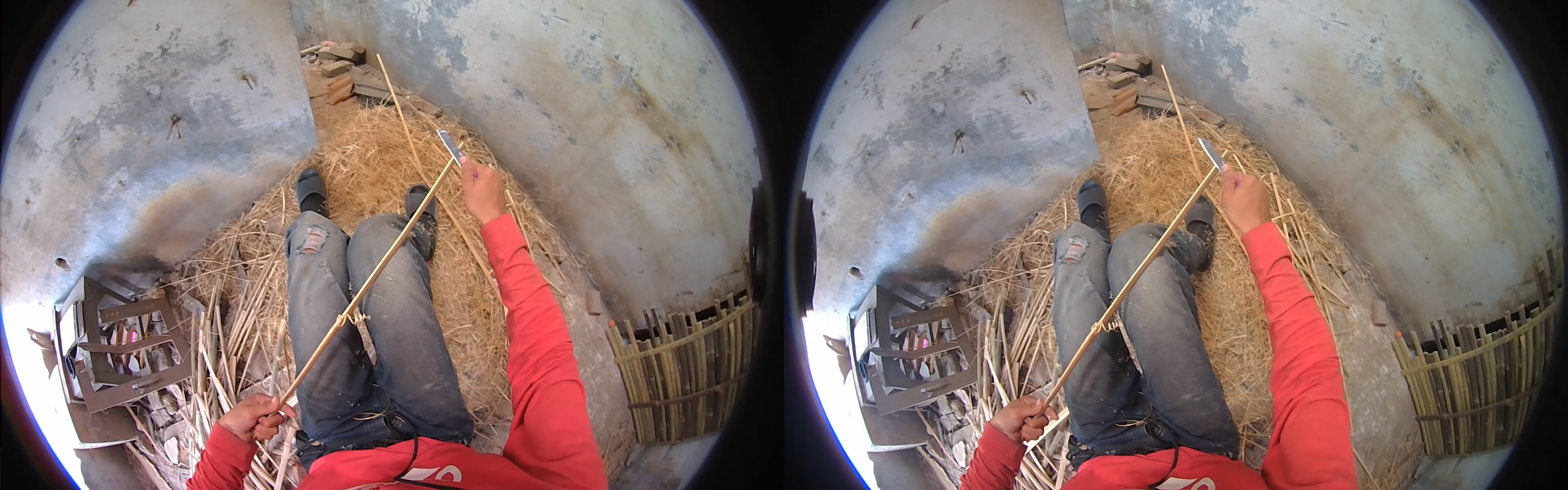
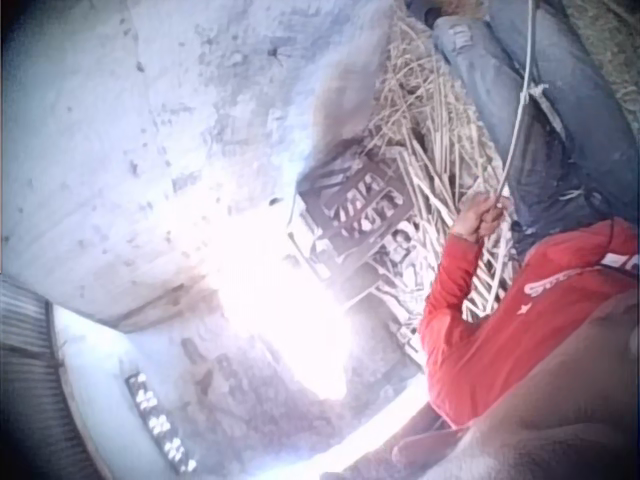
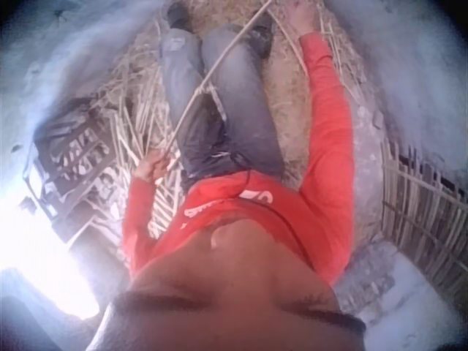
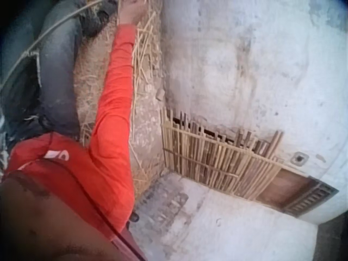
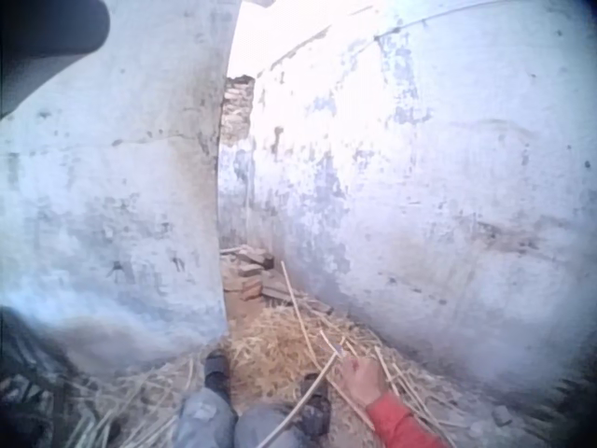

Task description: The person whittles and shapes bamboo sticks using a small knife while sitting on a straw-covered floor.

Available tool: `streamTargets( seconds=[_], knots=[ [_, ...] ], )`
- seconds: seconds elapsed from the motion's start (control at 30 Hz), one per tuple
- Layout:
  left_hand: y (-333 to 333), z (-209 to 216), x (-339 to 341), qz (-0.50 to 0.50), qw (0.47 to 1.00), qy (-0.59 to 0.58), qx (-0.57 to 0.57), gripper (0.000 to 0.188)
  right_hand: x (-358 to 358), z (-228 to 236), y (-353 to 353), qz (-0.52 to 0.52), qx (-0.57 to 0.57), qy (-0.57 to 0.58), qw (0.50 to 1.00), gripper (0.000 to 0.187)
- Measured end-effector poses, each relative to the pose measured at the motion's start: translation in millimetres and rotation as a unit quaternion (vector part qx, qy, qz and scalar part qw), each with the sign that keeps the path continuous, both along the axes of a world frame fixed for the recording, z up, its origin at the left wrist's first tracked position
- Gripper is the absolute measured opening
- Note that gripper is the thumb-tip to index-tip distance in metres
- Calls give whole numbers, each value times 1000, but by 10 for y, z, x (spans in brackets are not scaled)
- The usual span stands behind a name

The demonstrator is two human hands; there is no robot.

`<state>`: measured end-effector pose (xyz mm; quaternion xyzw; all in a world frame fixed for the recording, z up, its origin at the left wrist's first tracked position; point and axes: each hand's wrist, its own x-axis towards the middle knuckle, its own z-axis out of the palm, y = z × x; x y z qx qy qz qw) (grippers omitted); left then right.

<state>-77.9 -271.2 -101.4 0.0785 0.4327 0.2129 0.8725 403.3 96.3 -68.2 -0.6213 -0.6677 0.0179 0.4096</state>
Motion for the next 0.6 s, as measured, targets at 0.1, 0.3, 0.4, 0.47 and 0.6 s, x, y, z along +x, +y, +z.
streamTargets(
  seconds=[0.1,0.3,0.4,0.47,0.6],
  knots=[
    [-1,12,-34,-4,1000,13,13,42,-101,-7,3,10,-47,30,998,56],
    [21,-6,77,7,1000,9,15,40,-385,-135,-457,96,-60,50,992,58],
    [5,-10,121,16,1000,2,6,38,-394,-88,-557,93,-119,41,988,59],
    [30,-18,174,16,1000,-13,3,38,-371,-72,-595,108,-107,38,988,60],
    [53,-4,269,17,1000,-20,-5,38,-313,-89,-633,112,-127,52,984,61]
  ],
)
